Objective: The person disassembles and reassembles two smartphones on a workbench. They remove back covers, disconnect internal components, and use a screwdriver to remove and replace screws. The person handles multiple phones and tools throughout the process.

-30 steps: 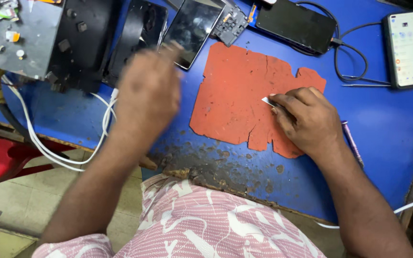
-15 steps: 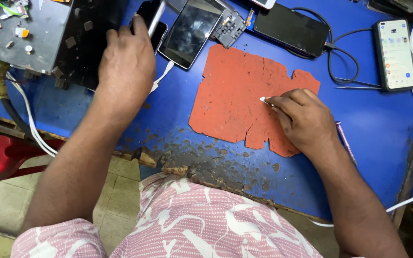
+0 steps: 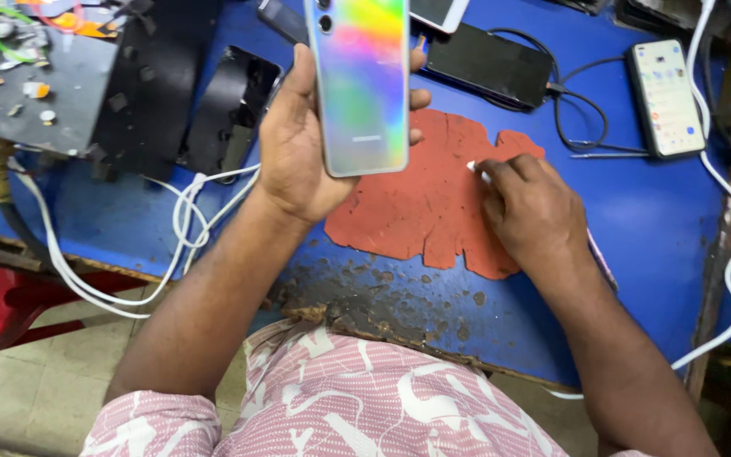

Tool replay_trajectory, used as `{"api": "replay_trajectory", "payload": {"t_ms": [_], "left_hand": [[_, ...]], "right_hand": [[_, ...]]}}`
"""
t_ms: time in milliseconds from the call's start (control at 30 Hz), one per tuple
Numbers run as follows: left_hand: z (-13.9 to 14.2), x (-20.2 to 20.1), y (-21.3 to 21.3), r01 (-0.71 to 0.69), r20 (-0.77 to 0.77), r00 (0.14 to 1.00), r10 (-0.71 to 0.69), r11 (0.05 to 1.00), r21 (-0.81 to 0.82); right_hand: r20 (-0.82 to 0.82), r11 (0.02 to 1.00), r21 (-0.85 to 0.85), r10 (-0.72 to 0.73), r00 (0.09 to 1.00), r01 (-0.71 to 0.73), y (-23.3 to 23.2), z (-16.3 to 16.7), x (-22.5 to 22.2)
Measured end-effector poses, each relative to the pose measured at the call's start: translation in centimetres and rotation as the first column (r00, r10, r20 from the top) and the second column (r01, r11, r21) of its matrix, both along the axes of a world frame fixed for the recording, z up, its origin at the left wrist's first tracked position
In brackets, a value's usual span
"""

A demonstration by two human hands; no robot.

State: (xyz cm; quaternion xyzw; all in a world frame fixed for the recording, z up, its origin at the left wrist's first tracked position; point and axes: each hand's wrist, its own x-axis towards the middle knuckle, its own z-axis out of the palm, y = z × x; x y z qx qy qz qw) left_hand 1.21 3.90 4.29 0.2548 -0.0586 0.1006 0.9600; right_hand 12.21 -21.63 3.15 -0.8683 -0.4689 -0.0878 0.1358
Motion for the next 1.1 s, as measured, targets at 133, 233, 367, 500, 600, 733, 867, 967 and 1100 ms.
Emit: {"api": "replay_trajectory", "payload": {"t_ms": [133,233,367,500,600,733,867,967,1100], "left_hand": [[-2.2,1.3,-2.1,0.057,-0.012,0.998,-0.057,0.997,0.043],[-3.7,1.7,-4.1,0.084,-0.001,0.996,-0.084,0.993,0.079],[-5.2,2.0,-6.0,0.091,-0.062,0.995,-0.080,0.975,0.205],[-5.8,1.8,-5.6,0.106,-0.058,0.994,-0.090,0.915,0.389],[-5.9,1.4,-5.0,0.134,-0.057,0.991,-0.122,0.868,0.478],[-5.9,1.5,-5.0,0.118,-0.069,0.993,-0.096,0.852,0.510],[-6.0,1.7,-5.6,0.043,-0.132,0.991,0.030,0.853,0.520],[-6.2,1.7,-6.1,-0.003,-0.185,0.976,0.115,0.856,0.518],[-6.5,1.7,-6.1,-0.009,-0.187,0.974,0.125,0.853,0.521]], "right_hand": [[0.065,0.996,0.052,-0.078,0.995,0.075,-0.6,0.3,1.0],[-0.586,0.925,0.352,0.097,0.805,0.145,-0.8,0.4,0.8],[-0.848,0.858,0.464,0.358,0.391,0.221,0.1,-0.6,-0.5],[-0.805,0.932,0.319,0.171,0.569,0.172,0.2,-1.2,-0.8],[-0.794,0.938,0.310,0.164,0.585,0.157,0.1,-1.2,-0.7],[-0.756,0.942,0.319,0.188,0.627,0.102,0.3,-0.9,-0.5],[-0.649,0.901,0.429,0.259,0.715,0.063,0.1,0.0,-1.1],[-0.515,0.883,0.470,0.263,0.816,0.012,0.4,0.1,-2.1],[-0.479,0.867,0.499,0.287,0.830,-0.012,0.7,0.1,-2.7]]}}
